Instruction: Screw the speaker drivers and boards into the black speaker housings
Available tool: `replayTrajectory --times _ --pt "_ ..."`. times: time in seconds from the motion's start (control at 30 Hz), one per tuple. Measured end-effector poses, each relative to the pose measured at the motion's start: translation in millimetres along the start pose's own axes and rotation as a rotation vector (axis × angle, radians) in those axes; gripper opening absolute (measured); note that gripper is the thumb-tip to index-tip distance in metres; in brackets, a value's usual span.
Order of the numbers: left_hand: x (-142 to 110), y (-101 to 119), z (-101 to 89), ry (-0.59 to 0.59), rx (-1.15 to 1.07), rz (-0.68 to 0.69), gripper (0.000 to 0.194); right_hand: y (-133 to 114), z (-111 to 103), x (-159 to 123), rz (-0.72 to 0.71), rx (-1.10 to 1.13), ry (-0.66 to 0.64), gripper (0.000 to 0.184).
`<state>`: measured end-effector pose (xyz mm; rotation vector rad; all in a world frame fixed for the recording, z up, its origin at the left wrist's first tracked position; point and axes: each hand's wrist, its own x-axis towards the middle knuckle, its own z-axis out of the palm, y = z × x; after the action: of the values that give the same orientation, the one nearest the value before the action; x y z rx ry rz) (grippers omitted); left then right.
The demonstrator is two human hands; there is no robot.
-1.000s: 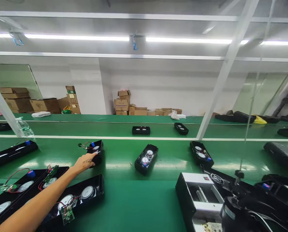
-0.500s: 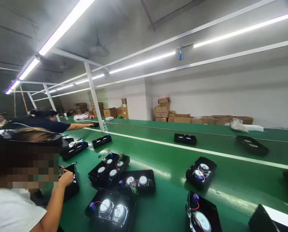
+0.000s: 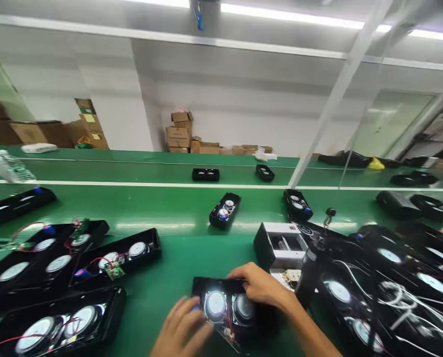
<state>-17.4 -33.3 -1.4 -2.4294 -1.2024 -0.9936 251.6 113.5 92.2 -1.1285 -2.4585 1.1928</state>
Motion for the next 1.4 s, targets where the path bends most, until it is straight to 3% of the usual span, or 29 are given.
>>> replayTrajectory --times 0.07,0.13,0.2,0.27,0.37,0.43,0.47,0.53,0.63,0.7,0.77,0.83,0.93,1.17,1.3,1.4 --pt "8.1 -12.2 5.4 0.047 -0.032 0.013 0.036 1.1 9.9 -21.3 -0.033 -0.004 0.110 0.064" --pt "13.2 -19.2 10.8 0.056 -0.090 -0.016 0.024 1.5 26.8 -46.0 -0.145 0.016 0.141 0.060" --pt "13.6 -17.9 16.6 0.053 -0.137 -0.091 0.012 0.1 50.6 -63.2 -0.274 0.079 0.152 0.052" --pt "11.5 -9.8 21.4 0.052 -0.176 -0.144 0.008 -3.2 77.1 -68.1 -0.316 0.208 0.256 0.035" --pt "11.4 6.8 22.9 0.035 -0.221 -0.184 0.013 -8.6 103.0 -60.6 -0.116 0.479 0.527 0.011" --pt "15.8 15.8 19.1 0.027 -0.229 -0.238 0.017 -10.5 101.8 -55.9 0.012 0.563 0.656 0.006" --pt "18.8 19.0 16.3 0.028 -0.223 -0.281 0.018 -10.8 95.9 -55.2 -0.003 0.541 0.672 0.006" --pt "24.5 22.4 10.3 0.035 -0.205 -0.403 0.016 -10.6 78.6 -57.4 -0.186 0.348 0.603 0.012" --pt "28.4 22.3 4.0 -0.002 -0.221 -0.509 0.019 -11.6 56.4 -63.2 -0.413 -0.169 0.380 0.027" --pt "27.9 20.4 3.4 -0.054 -0.274 -0.445 0.031 -15.0 52.4 -64.9 -0.361 -0.440 0.254 0.029" --pt "26.5 18.7 6.1 -0.121 -0.330 -0.352 0.052 -20.0 56.0 -63.9 -0.241 -0.566 0.120 0.025" --pt "25.5 18.0 11.7 -0.190 -0.346 -0.290 0.072 -24.5 62.1 -61.4 -0.166 -0.607 0.009 0.022" --pt "25.9 20.4 21.9 -0.225 -0.291 -0.233 0.078 -26.7 65.9 -57.4 -0.148 -0.597 -0.089 0.024" --pt "33.4 27.5 27.6 -0.186 -0.242 -0.193 0.047 -15.8 53.8 -52.8 -0.190 -0.314 -0.123 0.041" --pt "29.5 30.7 27.8 -0.138 -0.257 -0.177 0.031 -14.3 52.3 -55.9 -0.170 -0.242 -0.149 0.041" --pt "29.1 32.1 26.5 -0.190 -0.304 -0.232 0.028 -17.9 52.4 -59.0 -0.149 -0.218 -0.147 0.035"
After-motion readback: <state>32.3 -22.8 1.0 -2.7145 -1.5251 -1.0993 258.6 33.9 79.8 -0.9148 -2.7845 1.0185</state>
